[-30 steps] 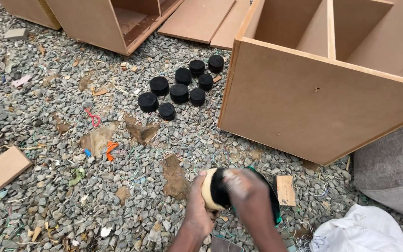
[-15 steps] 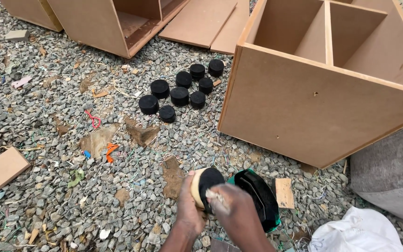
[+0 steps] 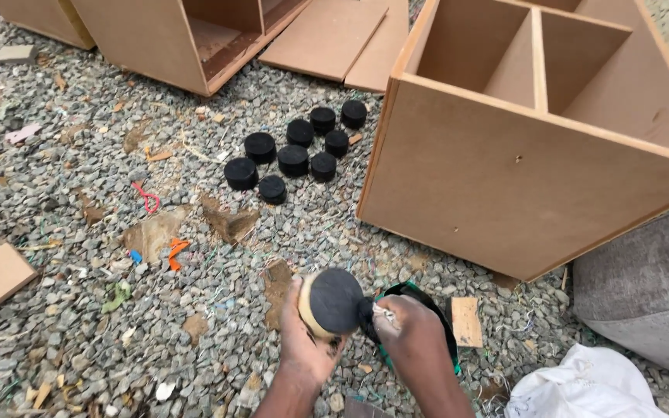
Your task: The person applies a dark substance from a green container onto small black cylindrical furniture feet using a cloth. They wipe each piece thoroughly, handling them one at a time, and place the finished pieces on the gravel ground next to a wooden cabinet.
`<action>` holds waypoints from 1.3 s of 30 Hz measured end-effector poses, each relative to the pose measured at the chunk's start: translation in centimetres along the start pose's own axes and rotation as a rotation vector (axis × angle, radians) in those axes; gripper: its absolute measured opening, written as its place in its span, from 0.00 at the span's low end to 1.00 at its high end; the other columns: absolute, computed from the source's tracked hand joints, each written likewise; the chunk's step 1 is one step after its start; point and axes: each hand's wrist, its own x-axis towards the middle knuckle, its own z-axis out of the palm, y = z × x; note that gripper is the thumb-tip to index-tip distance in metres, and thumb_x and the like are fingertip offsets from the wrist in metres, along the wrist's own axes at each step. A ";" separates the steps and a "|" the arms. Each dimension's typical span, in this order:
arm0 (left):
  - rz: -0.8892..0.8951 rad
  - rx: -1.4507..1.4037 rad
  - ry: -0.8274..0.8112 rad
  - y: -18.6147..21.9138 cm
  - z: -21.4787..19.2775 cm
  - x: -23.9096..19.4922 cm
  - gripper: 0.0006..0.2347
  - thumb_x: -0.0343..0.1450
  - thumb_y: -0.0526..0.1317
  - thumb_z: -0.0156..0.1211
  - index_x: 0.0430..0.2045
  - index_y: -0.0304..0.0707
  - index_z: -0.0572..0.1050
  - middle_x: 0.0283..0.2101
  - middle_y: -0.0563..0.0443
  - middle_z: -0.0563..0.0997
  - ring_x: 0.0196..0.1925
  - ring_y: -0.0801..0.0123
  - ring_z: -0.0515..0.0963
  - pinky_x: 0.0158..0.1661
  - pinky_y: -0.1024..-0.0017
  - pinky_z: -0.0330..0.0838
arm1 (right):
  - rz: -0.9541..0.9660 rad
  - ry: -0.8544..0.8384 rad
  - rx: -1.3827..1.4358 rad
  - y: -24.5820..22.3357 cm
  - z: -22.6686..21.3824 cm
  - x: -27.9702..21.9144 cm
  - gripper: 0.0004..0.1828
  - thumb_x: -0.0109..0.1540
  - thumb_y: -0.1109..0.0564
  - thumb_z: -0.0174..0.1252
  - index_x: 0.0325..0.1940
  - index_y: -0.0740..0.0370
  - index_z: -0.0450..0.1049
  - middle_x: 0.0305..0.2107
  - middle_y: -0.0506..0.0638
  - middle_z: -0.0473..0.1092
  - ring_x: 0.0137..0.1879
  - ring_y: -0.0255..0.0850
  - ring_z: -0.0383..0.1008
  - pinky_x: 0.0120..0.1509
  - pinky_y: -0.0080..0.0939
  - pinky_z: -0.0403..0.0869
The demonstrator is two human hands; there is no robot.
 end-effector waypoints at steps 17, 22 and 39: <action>0.123 -0.008 -0.173 -1.4 -0.2 3.4 0.23 0.71 0.58 0.49 0.47 0.40 0.78 0.46 0.39 0.82 0.47 0.54 0.79 0.45 0.58 0.73 | 0.191 -0.034 0.438 -0.5 -1.2 0.0 0.05 0.61 0.60 0.61 0.40 0.56 0.81 0.34 0.52 0.76 0.30 0.38 0.67 0.29 0.33 0.65; 0.137 0.000 -0.147 -0.9 -0.7 4.5 0.25 0.71 0.60 0.47 0.49 0.41 0.79 0.46 0.39 0.83 0.48 0.51 0.80 0.47 0.57 0.72 | 0.069 -0.273 0.275 -1.6 -0.8 -1.0 0.02 0.60 0.57 0.66 0.35 0.53 0.83 0.31 0.47 0.79 0.26 0.32 0.68 0.24 0.29 0.63; 0.153 -0.032 -0.148 -1.5 0.2 3.8 0.25 0.74 0.54 0.47 0.55 0.34 0.77 0.50 0.30 0.83 0.51 0.42 0.81 0.49 0.52 0.76 | -0.031 -0.260 0.260 1.5 0.5 1.0 0.09 0.54 0.50 0.68 0.34 0.55 0.85 0.27 0.40 0.78 0.34 0.27 0.72 0.39 0.30 0.69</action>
